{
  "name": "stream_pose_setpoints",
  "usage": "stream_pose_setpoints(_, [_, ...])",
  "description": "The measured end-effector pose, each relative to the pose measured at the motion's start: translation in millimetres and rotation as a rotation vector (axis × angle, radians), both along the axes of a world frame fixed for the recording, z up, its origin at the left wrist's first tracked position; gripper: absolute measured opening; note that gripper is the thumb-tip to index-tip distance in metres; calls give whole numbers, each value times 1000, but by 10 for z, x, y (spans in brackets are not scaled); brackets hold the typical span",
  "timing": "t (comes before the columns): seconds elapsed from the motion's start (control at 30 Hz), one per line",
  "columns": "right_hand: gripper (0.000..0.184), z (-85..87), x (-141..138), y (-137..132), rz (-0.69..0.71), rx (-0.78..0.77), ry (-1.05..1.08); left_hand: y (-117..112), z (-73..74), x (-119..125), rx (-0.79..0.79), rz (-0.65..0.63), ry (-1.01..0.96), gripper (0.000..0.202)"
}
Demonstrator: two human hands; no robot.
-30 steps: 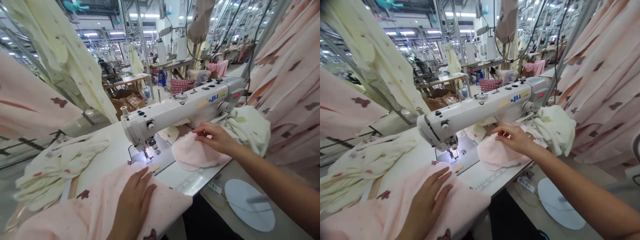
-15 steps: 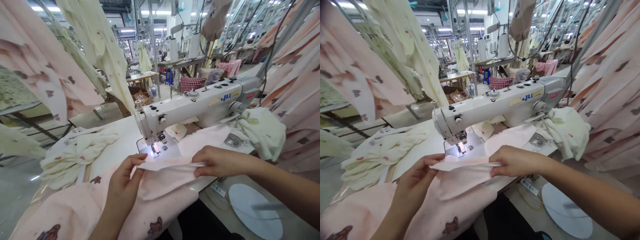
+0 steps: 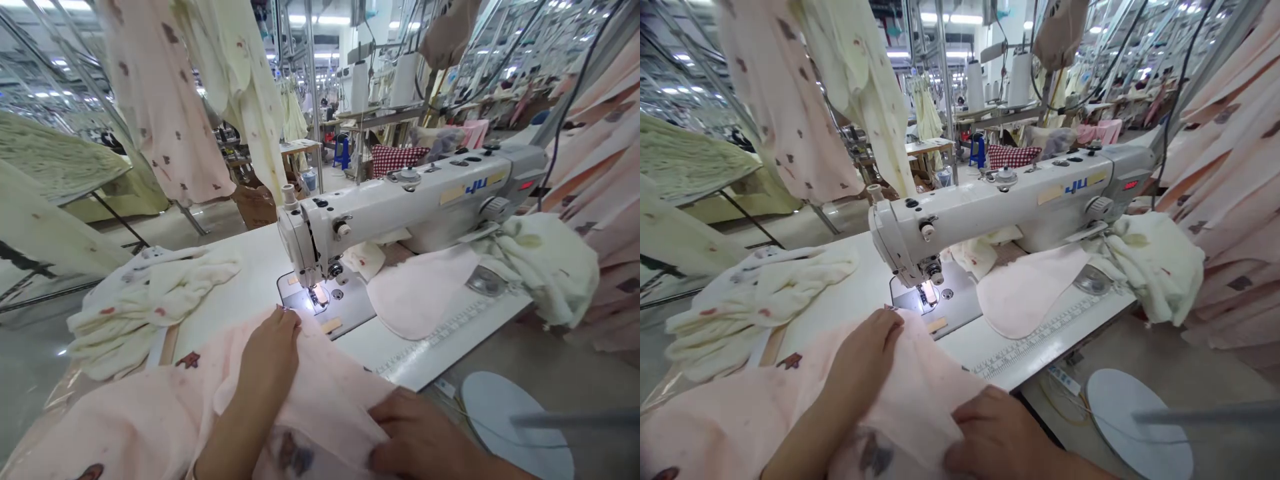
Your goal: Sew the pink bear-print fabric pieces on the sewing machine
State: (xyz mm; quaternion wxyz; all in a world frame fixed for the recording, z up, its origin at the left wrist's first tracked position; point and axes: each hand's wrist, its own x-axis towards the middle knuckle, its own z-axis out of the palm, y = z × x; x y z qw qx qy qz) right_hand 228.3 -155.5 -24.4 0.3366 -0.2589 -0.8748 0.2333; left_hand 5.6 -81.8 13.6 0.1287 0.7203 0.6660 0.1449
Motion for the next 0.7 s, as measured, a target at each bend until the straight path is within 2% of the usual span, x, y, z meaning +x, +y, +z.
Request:
stream_pose_setpoints(0.1, [16, -51, 43, 183, -133, 126, 12, 200, -113, 36, -7, -9, -13, 24])
stream_pose_setpoints(0.17, [13, -38, 107, 247, -168, 191, -47, 263, -158, 38, -6, -5, -28, 24])
stream_pose_setpoints(0.33, [15, 13, 235, 355, -101, 248, -183, 327, -247, -8, 17, 18, -98, 20])
stream_pose_setpoints(0.6, [12, 2, 278, 438, -24, 197, -192, 356, -309, -90, 42, 6, -231, 17])
stream_pose_setpoints(0.7, [14, -6, 281, 436, -30, 209, -164, 356, -309, -86, 76, 10, -195, 19])
